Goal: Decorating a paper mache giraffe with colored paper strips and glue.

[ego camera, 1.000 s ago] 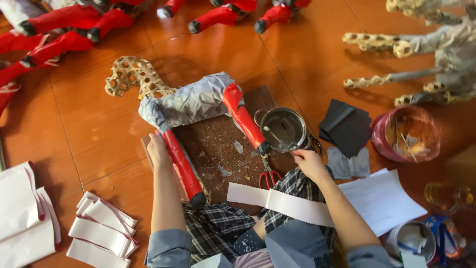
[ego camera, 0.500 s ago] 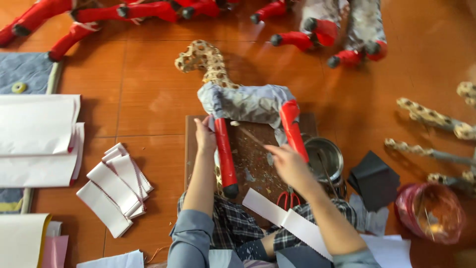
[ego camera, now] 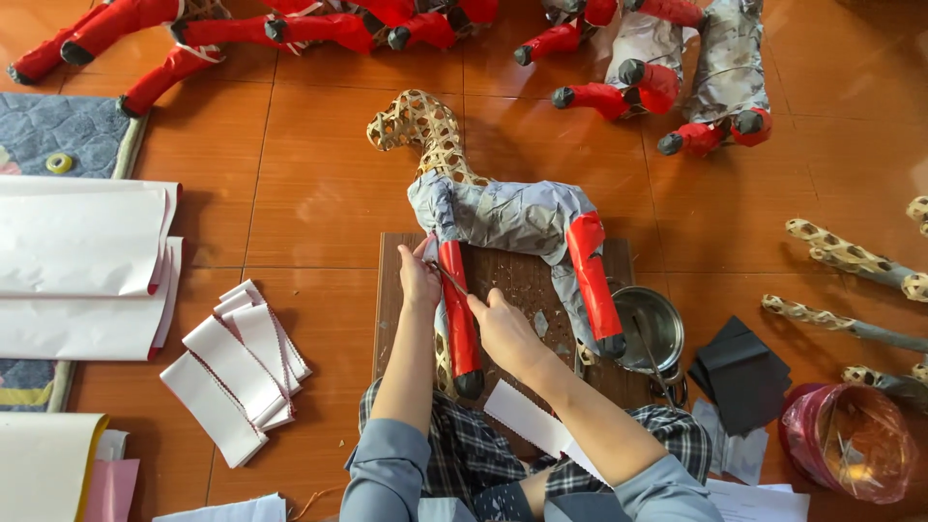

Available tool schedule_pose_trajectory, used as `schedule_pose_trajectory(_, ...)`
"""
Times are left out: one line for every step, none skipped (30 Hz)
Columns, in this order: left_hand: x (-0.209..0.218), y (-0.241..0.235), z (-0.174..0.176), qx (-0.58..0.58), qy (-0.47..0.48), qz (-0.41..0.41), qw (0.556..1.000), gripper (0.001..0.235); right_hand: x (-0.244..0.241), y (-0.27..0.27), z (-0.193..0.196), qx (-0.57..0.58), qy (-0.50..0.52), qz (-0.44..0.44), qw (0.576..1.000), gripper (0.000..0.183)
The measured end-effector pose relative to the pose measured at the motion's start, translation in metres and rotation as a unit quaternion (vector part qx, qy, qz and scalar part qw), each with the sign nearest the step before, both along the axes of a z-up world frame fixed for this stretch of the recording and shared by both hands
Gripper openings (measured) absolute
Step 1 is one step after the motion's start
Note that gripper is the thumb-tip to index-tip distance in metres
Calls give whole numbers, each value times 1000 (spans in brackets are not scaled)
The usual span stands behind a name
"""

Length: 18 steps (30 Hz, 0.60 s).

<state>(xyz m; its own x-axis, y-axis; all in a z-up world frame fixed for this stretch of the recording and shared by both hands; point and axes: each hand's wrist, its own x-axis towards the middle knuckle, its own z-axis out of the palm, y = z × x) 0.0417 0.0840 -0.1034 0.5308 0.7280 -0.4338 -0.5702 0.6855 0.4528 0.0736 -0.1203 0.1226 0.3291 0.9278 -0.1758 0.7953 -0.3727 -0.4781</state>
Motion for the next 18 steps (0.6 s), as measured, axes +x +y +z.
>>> schedule_pose_trajectory(0,1,-2,1,0,-1,1000,77,1,4,-2,1,0,-1,1000,53)
schedule_pose_trajectory(0,2,-5,-2,-1,-1,1000,77,2,8,-3,4,2,-6,1000,52)
schedule_pose_trajectory(-1,1,-8,-5,-2,-2,1000,78,2,10,-5,7,4,-12,1000,51)
schedule_pose_trajectory(1,0,-6,-6,-1,-3,1000,78,2,10,-10,6,5,-13,1000,51)
schedule_pose_trajectory(2,0,-5,-16,-13,11,1000,78,2,11,-15,21,0,-15,1000,49)
schedule_pose_trajectory(3,1,-3,-27,-24,26,999,77,1,13,-19,36,-4,-17,999,48)
schedule_pose_trajectory(2,1,1,-25,-24,27,999,77,-1,11,-21,38,-4,-16,999,48)
schedule_pose_trajectory(1,1,4,-14,-20,16,1000,78,-4,9,-23,25,-16,0,1000,49)
schedule_pose_trajectory(-1,-2,6,-6,-14,4,1000,78,-7,4,-25,11,-27,14,999,50)
schedule_pose_trajectory(-2,-3,6,-6,-12,2,1000,78,-7,7,-24,10,-25,12,1000,50)
schedule_pose_trajectory(-2,-3,6,-2,-13,-1,1000,78,-7,11,-22,5,-26,13,1000,48)
schedule_pose_trajectory(-3,-3,7,3,-14,-4,1000,79,-7,14,-20,-1,-27,13,1000,46)
schedule_pose_trajectory(0,-2,2,5,-14,-5,1000,79,-5,22,-22,1,-27,13,1000,46)
schedule_pose_trajectory(2,0,-3,2,-18,1,1000,79,-3,30,-25,-7,-38,1,999,43)
schedule_pose_trajectory(3,1,-8,-2,-21,8,1000,79,-3,39,-27,-16,-49,-10,999,40)
schedule_pose_trajectory(2,2,-5,-1,-19,8,1000,79,-4,41,-28,-15,-47,-11,999,40)
schedule_pose_trajectory(2,0,-2,-4,-11,8,1000,79,-4,42,-28,-9,-56,-9,998,40)
schedule_pose_trajectory(1,-1,1,-7,-3,9,1000,80,-5,44,-29,-3,-64,-8,998,41)
